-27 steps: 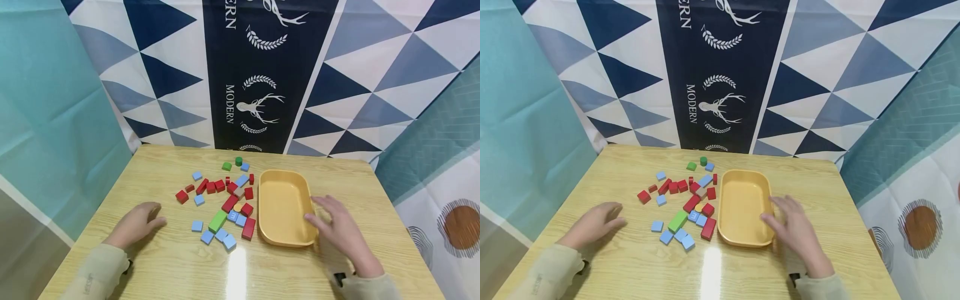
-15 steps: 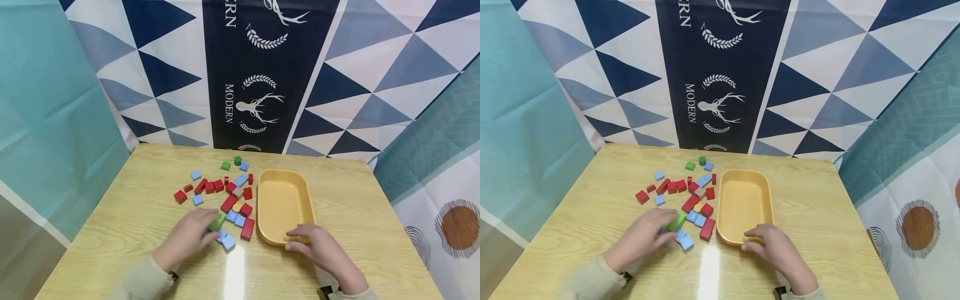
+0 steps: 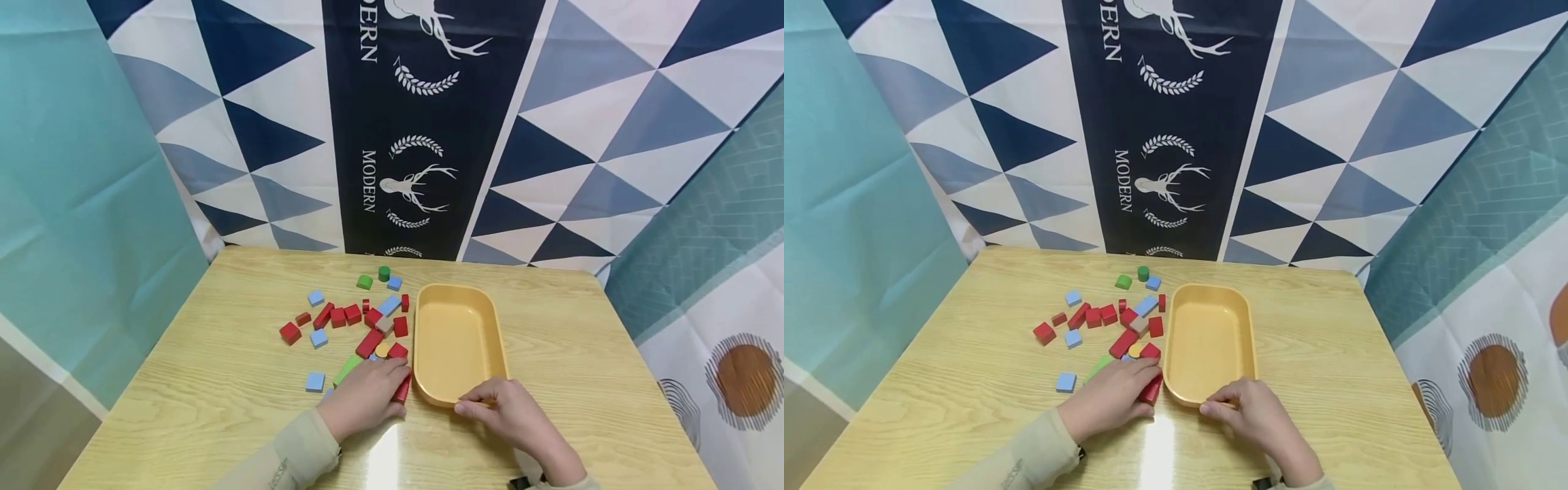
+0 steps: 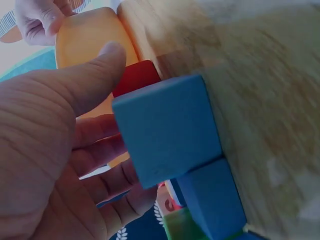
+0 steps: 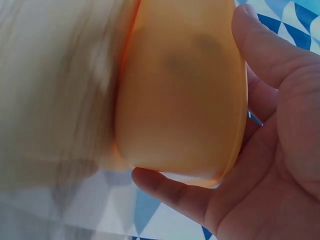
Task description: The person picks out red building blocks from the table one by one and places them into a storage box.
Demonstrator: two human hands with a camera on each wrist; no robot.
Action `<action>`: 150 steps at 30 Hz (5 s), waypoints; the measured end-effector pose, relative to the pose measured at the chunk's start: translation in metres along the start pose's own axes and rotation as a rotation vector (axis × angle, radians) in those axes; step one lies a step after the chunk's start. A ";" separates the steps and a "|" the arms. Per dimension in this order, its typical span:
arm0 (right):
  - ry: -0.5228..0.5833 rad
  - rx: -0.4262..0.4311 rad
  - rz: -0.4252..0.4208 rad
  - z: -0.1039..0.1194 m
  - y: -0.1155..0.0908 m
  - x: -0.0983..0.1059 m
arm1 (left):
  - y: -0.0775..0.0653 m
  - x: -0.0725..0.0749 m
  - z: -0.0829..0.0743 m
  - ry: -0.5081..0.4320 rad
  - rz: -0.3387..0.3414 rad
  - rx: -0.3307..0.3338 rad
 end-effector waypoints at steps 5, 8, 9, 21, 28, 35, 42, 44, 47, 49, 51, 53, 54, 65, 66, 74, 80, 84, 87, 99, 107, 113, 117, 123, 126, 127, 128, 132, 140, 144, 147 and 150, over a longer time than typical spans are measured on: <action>-0.043 -0.031 -0.056 0.000 0.000 0.000 | 0.006 -0.001 -0.001 -0.005 0.018 0.005; -0.048 -0.052 -0.081 -0.001 0.000 -0.002 | 0.007 -0.003 -0.002 0.000 0.026 0.004; -0.047 -0.054 -0.091 -0.001 0.000 -0.003 | 0.007 -0.004 -0.002 0.002 0.027 0.005; -0.078 -0.033 -0.214 0.000 -0.006 -0.005 | 0.011 -0.009 -0.001 -0.052 0.000 0.062; -0.066 0.009 -0.234 0.003 -0.006 -0.007 | 0.006 -0.009 0.003 -0.130 -0.042 0.111; -0.088 0.021 -0.254 0.001 -0.004 -0.006 | 0.009 -0.010 0.010 -0.196 -0.057 0.126; -0.077 0.025 -0.249 0.000 -0.003 -0.007 | 0.010 -0.012 0.016 -0.219 -0.063 0.141; -0.079 0.030 -0.254 0.000 -0.002 -0.007 | 0.011 -0.011 0.017 -0.222 -0.078 0.142; -0.080 0.034 -0.259 0.001 -0.002 -0.007 | 0.010 -0.010 0.019 -0.227 -0.094 0.151; -0.080 0.034 -0.260 0.000 -0.002 -0.007 | 0.010 -0.010 0.019 -0.232 -0.099 0.157; -0.079 0.027 -0.257 0.000 -0.002 -0.007 | 0.010 -0.011 0.020 -0.233 -0.094 0.162; -0.079 0.020 -0.252 -0.001 -0.002 -0.007 | 0.009 -0.012 0.020 -0.235 -0.090 0.161; -0.080 0.016 -0.249 -0.001 -0.003 -0.008 | 0.009 -0.012 0.020 -0.234 -0.087 0.161; -0.075 0.017 -0.247 -0.002 -0.004 -0.008 | 0.006 -0.008 0.015 -0.217 -0.096 0.121; -0.075 0.017 -0.248 -0.002 -0.004 -0.008 | 0.006 -0.008 0.015 -0.215 -0.094 0.122; -0.081 0.025 -0.260 -0.003 -0.004 -0.009 | 0.005 -0.007 0.017 -0.234 -0.115 0.134; -0.082 0.030 -0.261 -0.003 -0.005 -0.009 | 0.002 0.004 0.021 -0.268 -0.212 0.129; -0.070 0.030 -0.254 -0.002 -0.005 -0.009 | -0.007 0.022 0.032 -0.277 -0.328 0.175; -0.065 0.035 -0.255 -0.002 -0.005 -0.009 | -0.016 0.039 0.043 -0.278 -0.455 0.230; -0.063 0.020 -0.248 -0.003 -0.006 -0.009 | -0.039 0.067 0.059 -0.306 -0.747 0.252; -0.066 0.029 -0.251 -0.003 -0.005 -0.009 | -0.030 0.091 0.055 -0.246 -0.805 0.171; -0.056 0.025 -0.241 -0.002 -0.006 -0.009 | -0.012 0.110 0.049 -0.230 -0.728 0.115; -0.048 0.014 -0.231 -0.002 -0.006 -0.009 | 0.006 0.120 0.044 -0.199 -0.666 0.050; -0.043 0.004 -0.224 -0.003 -0.007 -0.008 | 0.039 0.120 0.041 -0.161 -0.567 -0.025; -0.048 0.006 -0.227 -0.003 -0.006 -0.007 | 0.055 0.116 0.040 -0.140 -0.507 -0.039; -0.051 0.009 -0.227 -0.003 -0.006 -0.007 | 0.059 0.115 0.040 -0.130 -0.487 -0.040; -0.053 0.013 -0.227 -0.002 -0.006 -0.007 | 0.064 0.114 0.040 -0.118 -0.467 -0.040; -0.059 0.026 -0.229 -0.001 -0.005 -0.007 | 0.081 0.110 0.040 -0.129 -0.395 -0.029; -0.058 0.036 -0.228 0.000 -0.005 -0.007 | 0.116 0.089 0.051 -0.255 -0.244 0.091; -0.057 0.041 -0.231 0.001 -0.005 -0.007 | 0.129 0.079 0.052 -0.235 -0.222 0.089; -0.058 0.055 -0.243 0.002 -0.004 -0.007 | 0.136 0.072 0.052 -0.231 -0.213 0.091; -0.068 0.083 -0.253 0.003 -0.004 -0.005 | 0.141 0.066 0.051 -0.243 -0.205 0.094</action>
Point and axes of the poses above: each hand's wrist, its own y-axis towards the middle knuckle, its own x-axis out of the back of the hand, z = x × y, the point moved 7 cm from there along y, towards the middle knuckle, and after that the axes turned 5 degrees about -x, right-handed, at the moved point
